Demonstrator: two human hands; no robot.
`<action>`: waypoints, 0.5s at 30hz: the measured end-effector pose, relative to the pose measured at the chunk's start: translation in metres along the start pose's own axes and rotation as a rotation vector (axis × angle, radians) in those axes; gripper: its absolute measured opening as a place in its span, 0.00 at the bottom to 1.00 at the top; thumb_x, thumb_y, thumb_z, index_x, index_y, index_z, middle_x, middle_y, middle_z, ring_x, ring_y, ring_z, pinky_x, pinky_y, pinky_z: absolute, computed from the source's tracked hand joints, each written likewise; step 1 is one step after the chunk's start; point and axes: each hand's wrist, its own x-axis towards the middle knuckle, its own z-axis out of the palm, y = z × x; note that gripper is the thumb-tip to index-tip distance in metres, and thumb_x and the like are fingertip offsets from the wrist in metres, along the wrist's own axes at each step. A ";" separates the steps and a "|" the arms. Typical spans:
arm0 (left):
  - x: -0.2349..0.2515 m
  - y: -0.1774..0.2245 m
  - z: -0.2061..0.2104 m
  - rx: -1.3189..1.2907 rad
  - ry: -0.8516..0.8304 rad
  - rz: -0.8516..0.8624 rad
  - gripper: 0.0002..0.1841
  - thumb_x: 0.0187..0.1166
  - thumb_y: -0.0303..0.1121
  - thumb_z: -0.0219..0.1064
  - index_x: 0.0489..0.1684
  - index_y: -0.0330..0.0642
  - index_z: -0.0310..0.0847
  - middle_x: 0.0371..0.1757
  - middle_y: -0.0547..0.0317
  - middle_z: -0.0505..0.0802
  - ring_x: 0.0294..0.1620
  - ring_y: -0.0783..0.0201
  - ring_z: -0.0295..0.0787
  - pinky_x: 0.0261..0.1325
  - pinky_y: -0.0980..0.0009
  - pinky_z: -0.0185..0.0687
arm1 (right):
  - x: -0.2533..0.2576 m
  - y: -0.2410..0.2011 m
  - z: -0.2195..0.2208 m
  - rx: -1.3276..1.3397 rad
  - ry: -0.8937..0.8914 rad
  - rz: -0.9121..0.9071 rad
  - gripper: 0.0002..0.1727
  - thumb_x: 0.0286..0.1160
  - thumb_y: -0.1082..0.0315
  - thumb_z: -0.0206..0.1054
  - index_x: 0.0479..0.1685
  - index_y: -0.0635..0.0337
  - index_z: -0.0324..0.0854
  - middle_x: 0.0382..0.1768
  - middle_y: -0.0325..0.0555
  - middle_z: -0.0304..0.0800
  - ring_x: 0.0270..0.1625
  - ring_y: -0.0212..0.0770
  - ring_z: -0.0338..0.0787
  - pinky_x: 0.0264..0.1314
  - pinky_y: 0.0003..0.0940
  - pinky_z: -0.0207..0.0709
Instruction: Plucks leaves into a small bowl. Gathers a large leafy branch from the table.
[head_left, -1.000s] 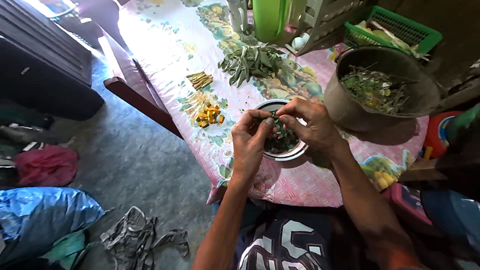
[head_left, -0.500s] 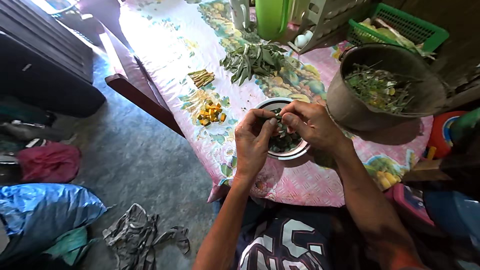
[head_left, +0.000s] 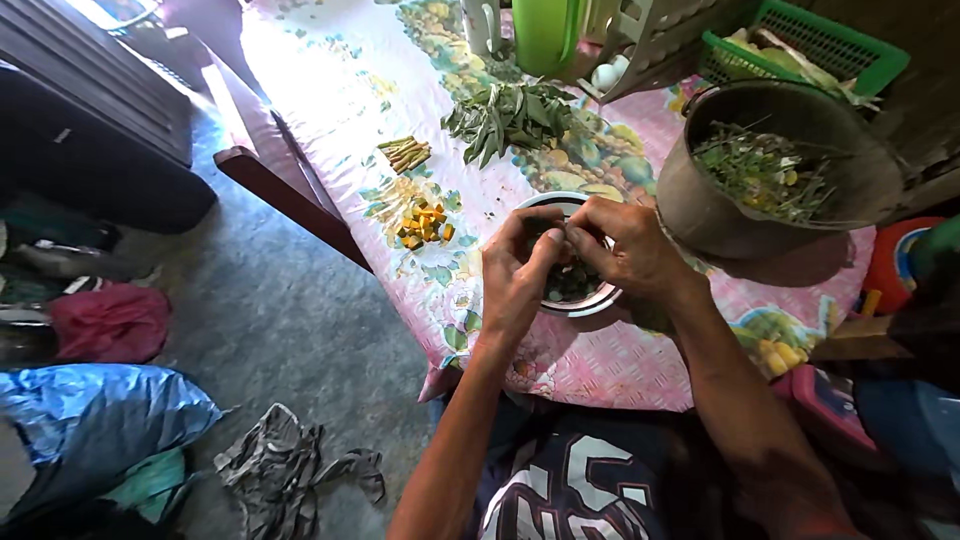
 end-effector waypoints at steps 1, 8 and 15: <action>0.001 0.001 0.000 0.022 -0.020 -0.010 0.14 0.85 0.32 0.63 0.64 0.44 0.82 0.49 0.56 0.91 0.37 0.66 0.90 0.40 0.71 0.90 | 0.000 -0.001 0.000 -0.012 0.001 -0.003 0.09 0.79 0.71 0.62 0.38 0.65 0.86 0.34 0.46 0.86 0.34 0.31 0.84 0.39 0.24 0.79; 0.007 0.002 -0.001 -0.076 -0.055 -0.060 0.07 0.82 0.25 0.66 0.53 0.41 0.84 0.43 0.55 0.91 0.35 0.67 0.90 0.42 0.71 0.91 | -0.001 0.000 -0.001 -0.037 -0.006 -0.028 0.08 0.79 0.72 0.61 0.39 0.66 0.85 0.34 0.47 0.85 0.34 0.33 0.83 0.38 0.25 0.79; 0.008 0.012 0.000 -0.089 -0.124 -0.067 0.05 0.79 0.23 0.64 0.46 0.40 0.82 0.32 0.54 0.89 0.25 0.66 0.87 0.30 0.72 0.89 | -0.001 0.001 0.003 0.230 0.068 0.031 0.06 0.72 0.74 0.60 0.33 0.65 0.82 0.27 0.39 0.80 0.27 0.23 0.76 0.28 0.17 0.70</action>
